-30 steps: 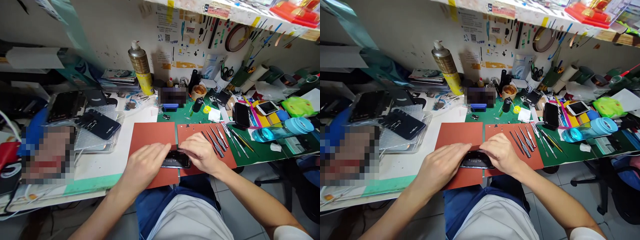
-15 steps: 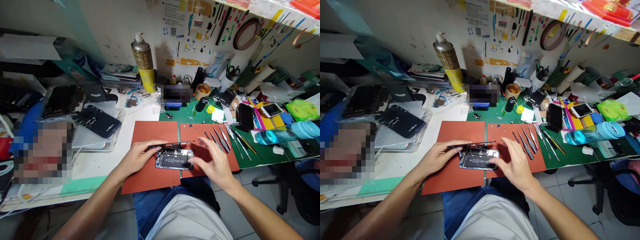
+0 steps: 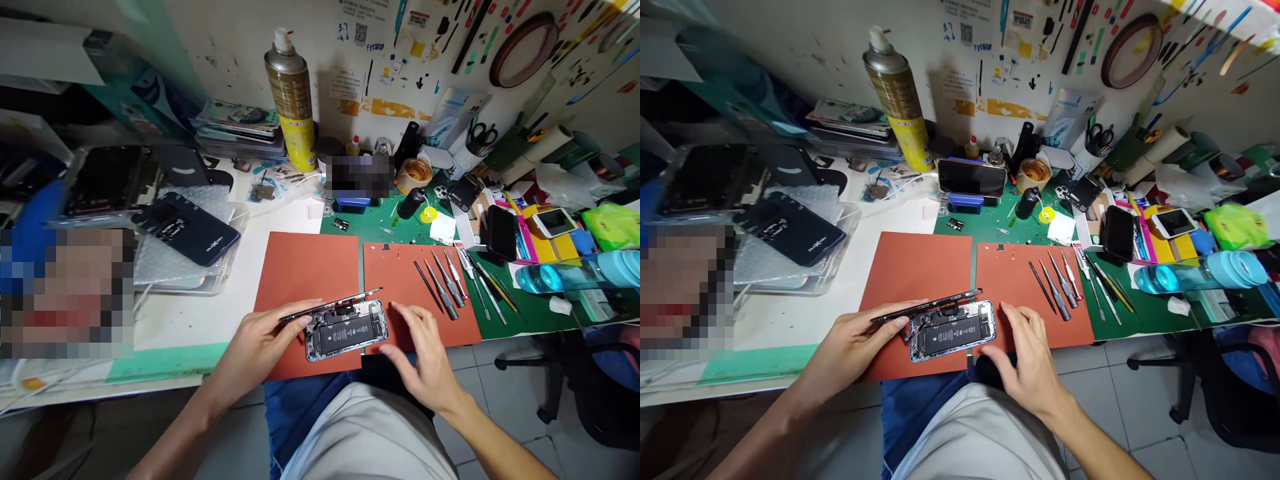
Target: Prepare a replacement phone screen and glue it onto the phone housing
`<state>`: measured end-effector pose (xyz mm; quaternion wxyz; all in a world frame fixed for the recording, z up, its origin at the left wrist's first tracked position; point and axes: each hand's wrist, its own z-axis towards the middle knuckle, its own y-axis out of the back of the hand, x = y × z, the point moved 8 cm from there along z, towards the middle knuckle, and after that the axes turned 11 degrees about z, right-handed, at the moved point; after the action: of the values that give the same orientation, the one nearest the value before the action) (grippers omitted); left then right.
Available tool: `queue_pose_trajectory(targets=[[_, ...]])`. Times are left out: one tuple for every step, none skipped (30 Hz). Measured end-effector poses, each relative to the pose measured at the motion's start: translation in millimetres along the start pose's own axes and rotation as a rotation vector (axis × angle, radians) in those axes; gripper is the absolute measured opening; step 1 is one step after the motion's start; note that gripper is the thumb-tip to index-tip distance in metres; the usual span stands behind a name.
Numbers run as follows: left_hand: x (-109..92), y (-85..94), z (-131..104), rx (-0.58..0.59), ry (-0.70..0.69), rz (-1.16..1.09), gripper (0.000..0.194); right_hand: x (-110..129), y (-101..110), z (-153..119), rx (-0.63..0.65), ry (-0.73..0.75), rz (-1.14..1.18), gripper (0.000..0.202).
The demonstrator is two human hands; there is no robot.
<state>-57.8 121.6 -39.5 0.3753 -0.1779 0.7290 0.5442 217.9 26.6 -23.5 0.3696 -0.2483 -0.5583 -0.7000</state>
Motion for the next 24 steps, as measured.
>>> queue_pose_trajectory(targets=[[-1.0, -1.0, -1.2, 0.007, -0.004, -0.001, 0.045, 2.8, 5.8, 1.5, -0.059, -0.009, 0.047, 0.035], [-2.4, -2.0, -1.0, 0.014, -0.016, -0.001, 0.044, 3.4, 9.6, 3.2, -0.107, -0.05, 0.104, 0.026], [-4.0, -3.0, 0.2, 0.022, -0.032, 0.0, 0.044, 1.6, 9.9, 5.3, -0.13, -0.128, 0.17, 0.024], [-5.3, -4.0, 2.1, 0.028, -0.049, 0.002, 0.043, -2.2, 5.6, 7.6, -0.118, -0.242, 0.244, 0.024], [-6.1, -5.2, 4.3, 0.035, -0.064, 0.005, 0.042, -6.7, -2.5, 9.4, -0.083, -0.379, 0.325, 0.027], [-6.3, -6.3, 6.4, 0.039, -0.074, 0.006, 0.042, -10.3, -12.4, 10.7, -0.043, -0.519, 0.408, 0.031], [-5.9, -7.3, 8.2, 0.039, -0.082, 0.005, 0.042, -11.9, -22.2, 12.2, -0.016, -0.642, 0.492, 0.035], [-5.5, -8.2, 9.4, 0.038, -0.09, 0.001, 0.042, -11.6, -31.3, 14.5, 0.0, -0.743, 0.573, 0.038], [-4.9, -9.1, 10.2, 0.038, -0.098, -0.007, 0.042, -9.9, -39.6, 17.8, 0.009, -0.82, 0.645, 0.041], [-4.2, -9.9, 10.4, 0.036, -0.105, -0.017, 0.043, -7.3, -46.9, 21.8, 0.011, -0.877, 0.708, 0.046], [-3.5, -10.5, 10.3, 0.034, -0.113, -0.031, 0.042, -4.3, -53.3, 26.0, 0.014, -0.917, 0.759, 0.049], [-2.8, -10.7, 9.9, 0.03, -0.12, -0.046, 0.042, -1.0, -59.3, 30.0, 0.025, -0.946, 0.798, 0.051], [-2.2, -10.9, 9.5, 0.027, -0.127, -0.062, 0.04, 2.1, -64.8, 33.5, 0.04, -0.966, 0.83, 0.052], [-1.6, -10.7, 9.2, 0.021, -0.135, -0.077, 0.039, 5.0, -69.6, 36.4, 0.054, -0.982, 0.857, 0.051], [-1.2, -10.4, 8.9, 0.015, -0.143, -0.092, 0.037, 7.0, -73.4, 38.4, 0.06, -0.997, 0.88, 0.051], [-1.1, -10.3, 8.8, 0.011, -0.152, -0.105, 0.036, 8.3, -76.3, 39.6, 0.058, -1.012, 0.899, 0.051], [-1.1, -10.1, 8.9, 0.006, -0.16, -0.116, 0.034, 8.6, -78.2, 40.1, 0.048, -1.03, 0.913, 0.051], [-1.3, -10.0, 9.0, 0.003, -0.167, -0.126, 0.033, 8.1, -79.4, 40.1, 0.031, -1.049, 0.92, 0.051], [-1.6, -10.0, 9.1, 0.0, -0.174, -0.135, 0.032, 7.1, -79.7, 39.7, 0.01, -1.066, 0.921, 0.052], [-1.9, -10.2, 9.2, 0.0, -0.178, -0.142, 0.031, 6.0, -79.8, 39.3, -0.008, -1.08, 0.917, 0.053], [-2.0, -10.7, 9.1, 0.002, -0.18, -0.148, 0.031, 5.1, -79.8, 39.0, -0.02, -1.089, 0.912, 0.053], [-1.9, -11.5, 8.9, 0.007, -0.181, -0.153, 0.031, 4.3, -80.0, 38.8, -0.026, -1.094, 0.906, 0.053], [-1.6, -12.4, 8.5, 0.012, -0.18, -0.157, 0.031, 3.6, -80.1, 38.6, -0.032, -1.094, 0.9, 0.053], [-1.0, -13.2, 8.0, 0.016, -0.179, -0.161, 0.031, 2.9, -80.3, 38.4, -0.038, -1.092, 0.894, 0.053]])
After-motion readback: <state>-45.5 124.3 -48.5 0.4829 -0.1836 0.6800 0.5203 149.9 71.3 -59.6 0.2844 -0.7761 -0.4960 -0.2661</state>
